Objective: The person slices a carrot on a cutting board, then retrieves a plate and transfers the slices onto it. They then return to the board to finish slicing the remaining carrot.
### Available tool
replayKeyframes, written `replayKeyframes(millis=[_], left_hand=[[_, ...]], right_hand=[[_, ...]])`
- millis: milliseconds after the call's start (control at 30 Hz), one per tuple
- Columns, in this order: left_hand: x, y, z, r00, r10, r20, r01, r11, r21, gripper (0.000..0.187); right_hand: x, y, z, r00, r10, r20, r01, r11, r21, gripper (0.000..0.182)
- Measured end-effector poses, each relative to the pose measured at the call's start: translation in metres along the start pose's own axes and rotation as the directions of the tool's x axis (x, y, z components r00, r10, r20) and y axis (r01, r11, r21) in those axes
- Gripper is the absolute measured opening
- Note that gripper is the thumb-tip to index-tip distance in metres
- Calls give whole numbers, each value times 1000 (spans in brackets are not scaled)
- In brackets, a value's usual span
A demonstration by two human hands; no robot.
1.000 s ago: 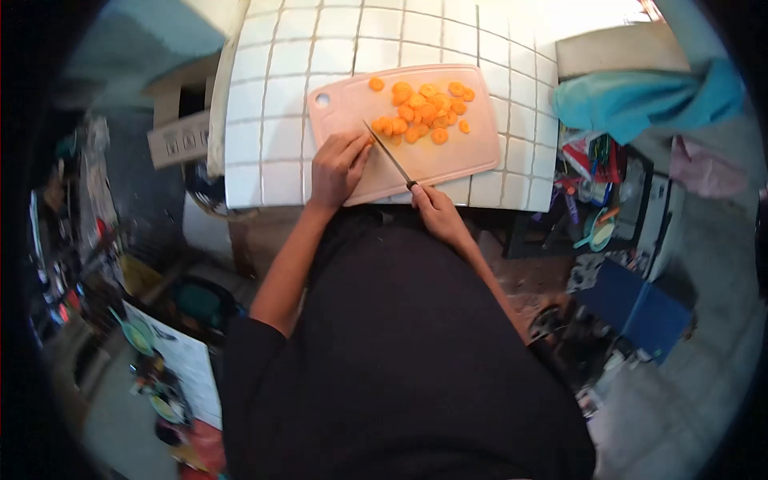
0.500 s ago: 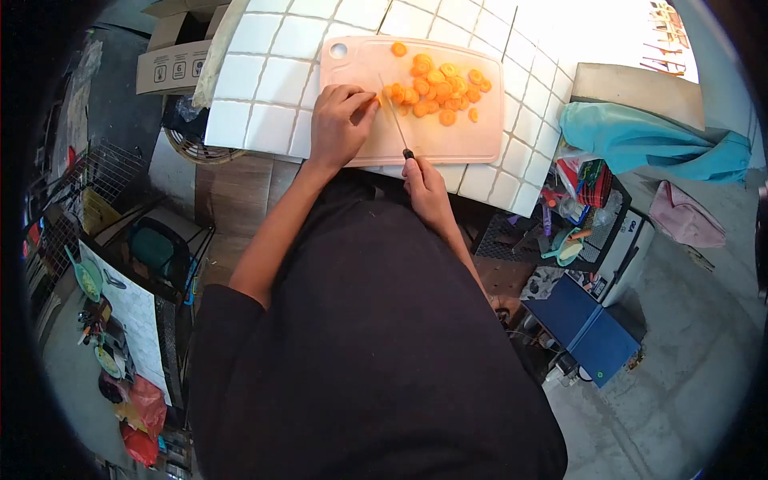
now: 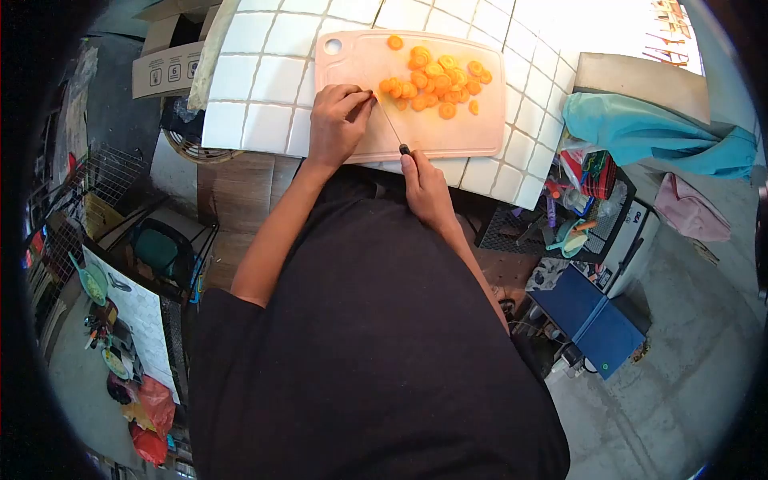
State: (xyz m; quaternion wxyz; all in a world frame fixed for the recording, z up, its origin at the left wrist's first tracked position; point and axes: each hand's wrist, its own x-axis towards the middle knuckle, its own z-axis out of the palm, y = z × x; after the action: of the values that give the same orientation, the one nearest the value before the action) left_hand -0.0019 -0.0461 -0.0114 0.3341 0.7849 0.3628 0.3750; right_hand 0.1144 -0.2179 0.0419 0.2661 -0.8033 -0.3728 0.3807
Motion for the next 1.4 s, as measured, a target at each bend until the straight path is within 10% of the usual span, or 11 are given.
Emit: replayKeyframes(millis=[1400], left_hand=[[-2, 4, -2, 1000, 10, -1, -10, 1000, 22, 17]], right_hand=[[12, -22, -11, 999, 7, -38, -20, 936, -352, 37]])
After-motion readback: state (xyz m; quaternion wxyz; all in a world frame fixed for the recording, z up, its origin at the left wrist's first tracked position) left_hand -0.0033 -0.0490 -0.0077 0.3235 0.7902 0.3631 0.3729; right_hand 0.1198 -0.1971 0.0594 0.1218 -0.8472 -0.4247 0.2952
